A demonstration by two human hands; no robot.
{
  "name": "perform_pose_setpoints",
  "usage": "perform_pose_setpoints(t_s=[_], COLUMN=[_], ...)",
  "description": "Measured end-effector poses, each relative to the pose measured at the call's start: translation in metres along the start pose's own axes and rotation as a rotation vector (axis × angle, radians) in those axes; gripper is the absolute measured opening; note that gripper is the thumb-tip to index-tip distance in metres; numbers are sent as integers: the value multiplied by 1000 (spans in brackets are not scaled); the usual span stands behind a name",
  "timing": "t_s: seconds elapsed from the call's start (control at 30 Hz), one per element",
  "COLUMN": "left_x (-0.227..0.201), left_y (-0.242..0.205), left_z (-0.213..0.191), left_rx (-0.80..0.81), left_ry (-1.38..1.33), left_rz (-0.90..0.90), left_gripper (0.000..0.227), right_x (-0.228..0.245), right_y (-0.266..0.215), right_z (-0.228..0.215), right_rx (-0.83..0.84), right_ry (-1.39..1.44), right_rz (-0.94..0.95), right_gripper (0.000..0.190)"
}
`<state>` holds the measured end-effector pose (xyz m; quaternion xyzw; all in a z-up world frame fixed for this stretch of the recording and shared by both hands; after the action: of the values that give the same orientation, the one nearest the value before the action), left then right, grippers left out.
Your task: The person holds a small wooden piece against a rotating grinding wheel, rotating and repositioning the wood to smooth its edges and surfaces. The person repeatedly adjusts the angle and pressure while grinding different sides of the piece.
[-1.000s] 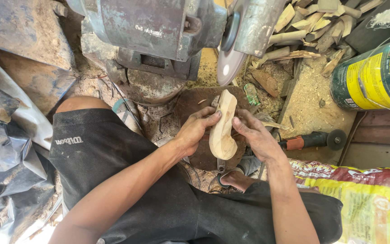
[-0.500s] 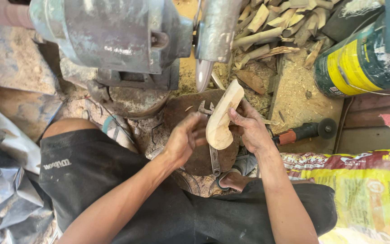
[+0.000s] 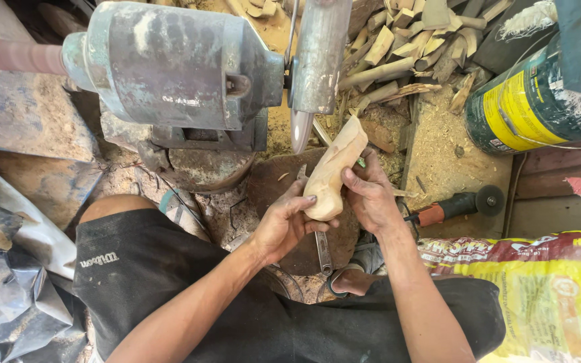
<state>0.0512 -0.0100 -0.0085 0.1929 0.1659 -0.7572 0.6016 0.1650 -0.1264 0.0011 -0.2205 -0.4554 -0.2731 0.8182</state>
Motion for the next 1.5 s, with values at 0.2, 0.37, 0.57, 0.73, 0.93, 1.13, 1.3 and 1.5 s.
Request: perform_pose_setpoints(t_s=[0.2,0.37,0.57,0.73,0.93,1.13,1.3,1.5], left_x=[-12,-14,-19,-19,-22,-22,-23,-23], left_y=[2,3,4,8,10,7,7,9], left_z=[-14,-26,-18,-22,-32,-40,-40,-42], left_rx=[-221,-264,-151,-193,-237,-203,-196,-315], left_ry=[868,489,53,83,64,-71,-105,128], left_rz=[41,-79,-10,49,63,102,127,61], left_gripper=[89,75,49,48,50,38,42,52], right_x=[-6,-6,4,6,6,4,3,3], right_y=[10,13,22,29,39,44,46,47], right_z=[-14,-21,-11,-3,0,-1,2,5], right_rx=[-75,-98,-85,-100,-94,-113,-106,-98], right_ry=[-393,-119,-136,-160,-61,-116,-127,-137], right_rz=[70,46,9,9,16,48,58,33], right_gripper=[84,65,51,56,59,59,56,50])
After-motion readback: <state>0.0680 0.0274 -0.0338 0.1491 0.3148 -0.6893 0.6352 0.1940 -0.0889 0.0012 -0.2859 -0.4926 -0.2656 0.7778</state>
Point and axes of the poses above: each hand's wrist, its own y-axis towards the middle knuckle, its own z-axis out of the palm, x = y × z, the point moved 6 cm from there along y, towards the middle knuckle, and after that the axes turned 11 degrees about x, right-handed, at the moved point
